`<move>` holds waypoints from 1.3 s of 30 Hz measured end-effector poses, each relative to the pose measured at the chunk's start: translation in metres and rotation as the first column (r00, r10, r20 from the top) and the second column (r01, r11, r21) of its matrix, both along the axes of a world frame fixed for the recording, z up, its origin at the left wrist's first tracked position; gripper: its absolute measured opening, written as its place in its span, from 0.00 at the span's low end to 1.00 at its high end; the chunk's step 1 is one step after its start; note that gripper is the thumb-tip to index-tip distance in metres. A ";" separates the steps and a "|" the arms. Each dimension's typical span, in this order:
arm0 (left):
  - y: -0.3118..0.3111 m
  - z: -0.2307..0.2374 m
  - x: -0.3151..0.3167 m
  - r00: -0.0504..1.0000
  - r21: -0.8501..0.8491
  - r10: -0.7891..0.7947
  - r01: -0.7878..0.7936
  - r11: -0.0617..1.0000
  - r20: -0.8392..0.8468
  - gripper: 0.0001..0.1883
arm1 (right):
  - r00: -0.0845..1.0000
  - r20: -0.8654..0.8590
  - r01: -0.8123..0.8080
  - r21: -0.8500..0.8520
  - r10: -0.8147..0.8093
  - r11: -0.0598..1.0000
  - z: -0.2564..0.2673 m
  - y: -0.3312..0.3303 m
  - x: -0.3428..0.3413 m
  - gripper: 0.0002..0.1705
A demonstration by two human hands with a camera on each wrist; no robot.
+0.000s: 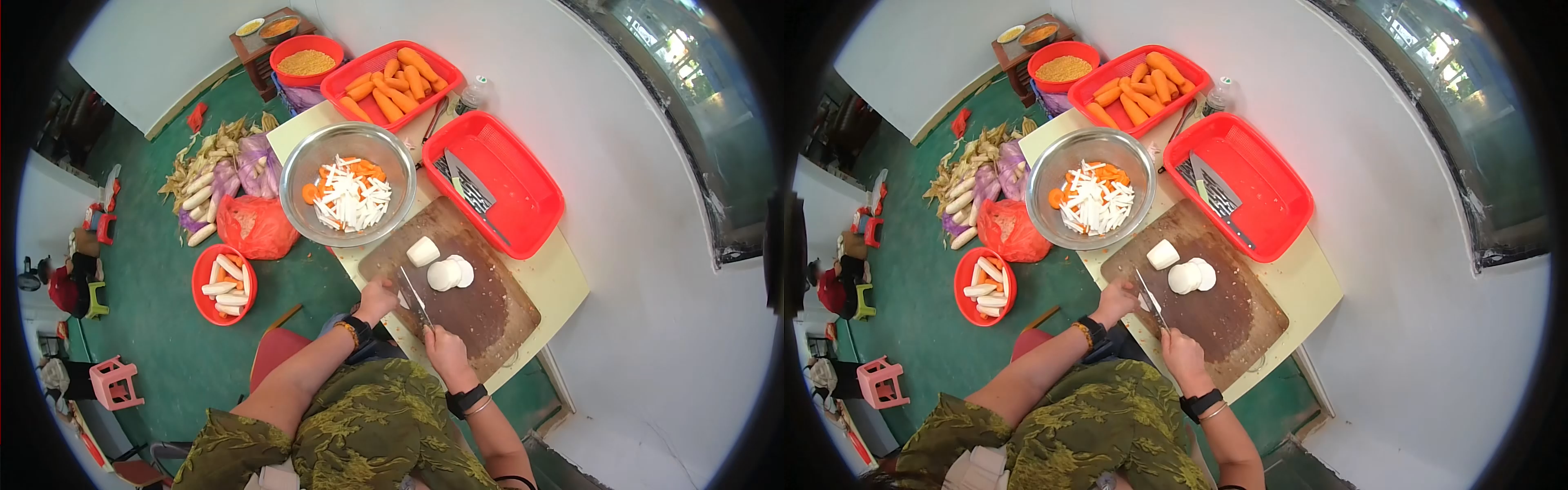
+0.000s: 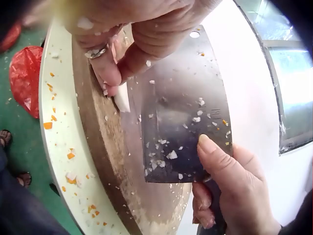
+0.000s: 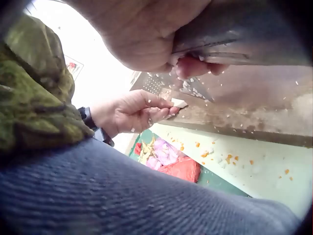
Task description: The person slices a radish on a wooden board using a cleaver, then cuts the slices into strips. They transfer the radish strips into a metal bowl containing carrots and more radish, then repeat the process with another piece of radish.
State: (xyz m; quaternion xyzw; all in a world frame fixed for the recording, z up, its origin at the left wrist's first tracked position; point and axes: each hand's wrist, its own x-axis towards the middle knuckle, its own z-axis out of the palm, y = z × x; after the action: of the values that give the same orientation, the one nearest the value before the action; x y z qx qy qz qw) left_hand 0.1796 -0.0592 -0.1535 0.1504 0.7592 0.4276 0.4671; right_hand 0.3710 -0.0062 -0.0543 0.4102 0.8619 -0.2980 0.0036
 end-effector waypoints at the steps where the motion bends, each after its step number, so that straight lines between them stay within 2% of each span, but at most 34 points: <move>1: 0.000 0.004 0.000 1.000 0.001 0.015 -0.015 1.000 0.023 0.25 | 1.000 0.015 -0.009 -0.001 0.009 1.000 -0.002 -0.002 0.001 0.20; 13: 0.000 0.012 0.003 0.998 -0.003 0.062 -0.063 0.998 -0.020 0.24 | 0.997 0.068 -0.039 -0.005 0.039 0.999 -0.006 -0.005 0.006 0.21; 20: 0.002 0.024 0.006 0.997 -0.026 0.026 -0.028 0.999 -0.075 0.23 | 0.993 0.108 -0.054 0.010 0.053 0.998 -0.013 -0.002 -0.013 0.20; 23: 0.005 0.022 0.005 0.996 -0.012 0.053 -0.054 0.998 -0.066 0.24 | 0.997 0.066 -0.047 0.023 0.045 0.999 -0.017 0.000 -0.008 0.19; 29: 0.003 0.025 0.008 0.996 -0.026 0.024 -0.026 0.999 -0.087 0.26 | 0.990 -0.143 0.027 0.234 0.007 0.972 0.004 -0.004 0.001 0.13; 31: 0.002 0.034 0.009 0.994 -0.025 0.021 -0.024 0.999 -0.109 0.27 | 0.991 -0.135 0.032 0.295 0.009 0.955 0.013 -0.001 0.004 0.14; 34: 0.010 0.038 0.012 0.971 -0.117 -0.064 0.038 0.992 -0.230 0.30 | 0.992 -0.127 0.047 0.347 -0.003 0.937 0.019 0.004 0.009 0.15; 37: 0.014 0.042 0.016 0.933 -0.091 -0.177 0.156 0.984 -0.315 0.32 | 0.985 -0.170 0.086 0.379 -0.022 0.921 0.020 0.007 0.016 0.17; 39: 0.013 0.033 0.019 0.911 0.014 -0.189 0.208 0.978 -0.366 0.32 | 0.978 -0.205 0.125 0.395 -0.045 0.910 0.019 0.007 0.019 0.19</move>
State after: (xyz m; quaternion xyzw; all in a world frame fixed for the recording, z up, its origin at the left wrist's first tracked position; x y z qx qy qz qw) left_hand 0.1986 -0.0463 -0.1204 0.3153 0.8015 0.3627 0.3558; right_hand 0.3902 0.0006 -0.0351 0.4087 0.8824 -0.1508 -0.1776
